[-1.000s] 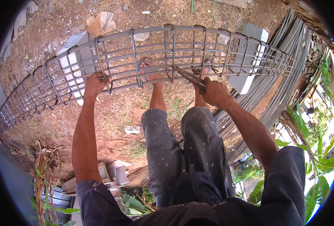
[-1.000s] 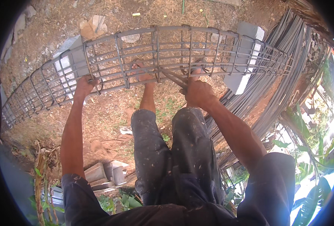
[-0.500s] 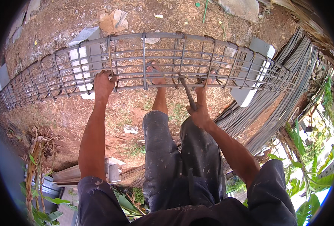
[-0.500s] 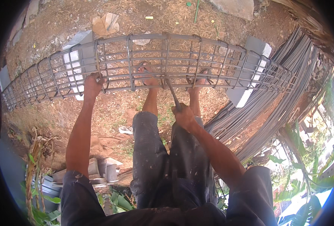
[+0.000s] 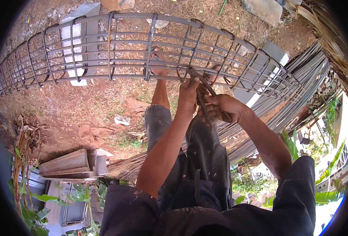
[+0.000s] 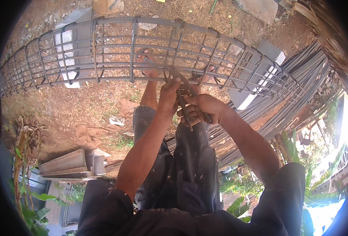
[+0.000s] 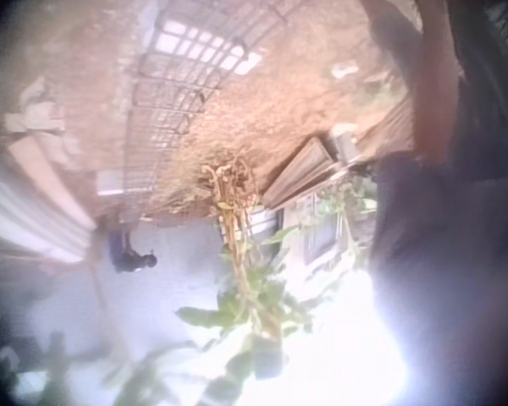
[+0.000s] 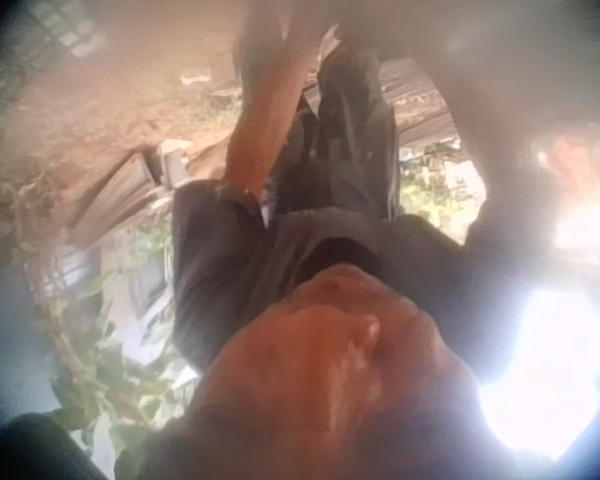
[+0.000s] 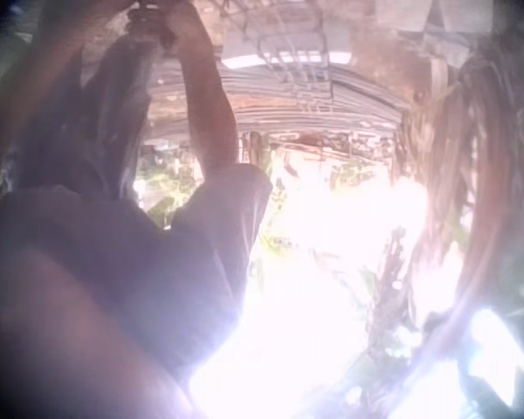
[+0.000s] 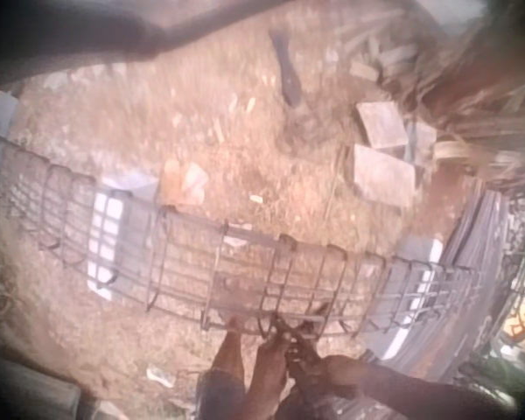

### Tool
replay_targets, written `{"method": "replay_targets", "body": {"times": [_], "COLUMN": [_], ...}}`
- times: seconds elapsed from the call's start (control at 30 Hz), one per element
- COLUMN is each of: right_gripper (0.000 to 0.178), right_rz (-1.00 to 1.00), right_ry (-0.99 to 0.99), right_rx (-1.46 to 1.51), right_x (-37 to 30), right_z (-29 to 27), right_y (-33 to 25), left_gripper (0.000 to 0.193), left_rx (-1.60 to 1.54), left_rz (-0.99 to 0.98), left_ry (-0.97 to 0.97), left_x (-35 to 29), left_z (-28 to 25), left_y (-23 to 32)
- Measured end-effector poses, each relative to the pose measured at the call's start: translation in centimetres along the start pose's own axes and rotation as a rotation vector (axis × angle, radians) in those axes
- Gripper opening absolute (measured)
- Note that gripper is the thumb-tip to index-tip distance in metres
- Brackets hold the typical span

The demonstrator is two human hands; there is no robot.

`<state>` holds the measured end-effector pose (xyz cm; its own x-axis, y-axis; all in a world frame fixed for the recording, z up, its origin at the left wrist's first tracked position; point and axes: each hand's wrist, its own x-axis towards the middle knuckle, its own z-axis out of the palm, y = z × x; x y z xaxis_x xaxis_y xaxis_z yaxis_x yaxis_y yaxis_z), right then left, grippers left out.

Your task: The person assembles a rebar cage by tying intersecting steel bars together using wire and pliers. They repeatedly wrap wire around intersections and twist it to secure the grid structure.

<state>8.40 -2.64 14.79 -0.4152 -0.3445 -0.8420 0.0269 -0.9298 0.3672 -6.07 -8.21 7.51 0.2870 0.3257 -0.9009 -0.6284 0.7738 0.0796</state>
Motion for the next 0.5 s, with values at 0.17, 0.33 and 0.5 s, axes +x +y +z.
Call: {"method": "replay_targets", "body": {"times": [0.17, 0.33, 0.5], "right_gripper": [0.034, 0.036, 0.042], "right_rz": [-0.028, -0.135, -0.304], "right_ry": [-0.034, -0.113, 0.058], "right_rx": [0.076, 0.315, 0.332], "right_x": [0.3, 3.2, 5.4], "right_z": [-1.1, 0.5, 1.4], "right_y": [1.2, 4.8, 7.8], "left_gripper": [0.033, 0.035, 0.023], "left_rx": [-0.248, -0.321, -0.134], "left_rz": [-0.176, -0.314, -0.297], "left_ry": [-0.016, -0.181, -0.180], "left_x": [0.5, 2.6, 2.4], "left_z": [1.1, -0.8, -1.5], "left_y": [-0.1, -0.6, -1.1]}}
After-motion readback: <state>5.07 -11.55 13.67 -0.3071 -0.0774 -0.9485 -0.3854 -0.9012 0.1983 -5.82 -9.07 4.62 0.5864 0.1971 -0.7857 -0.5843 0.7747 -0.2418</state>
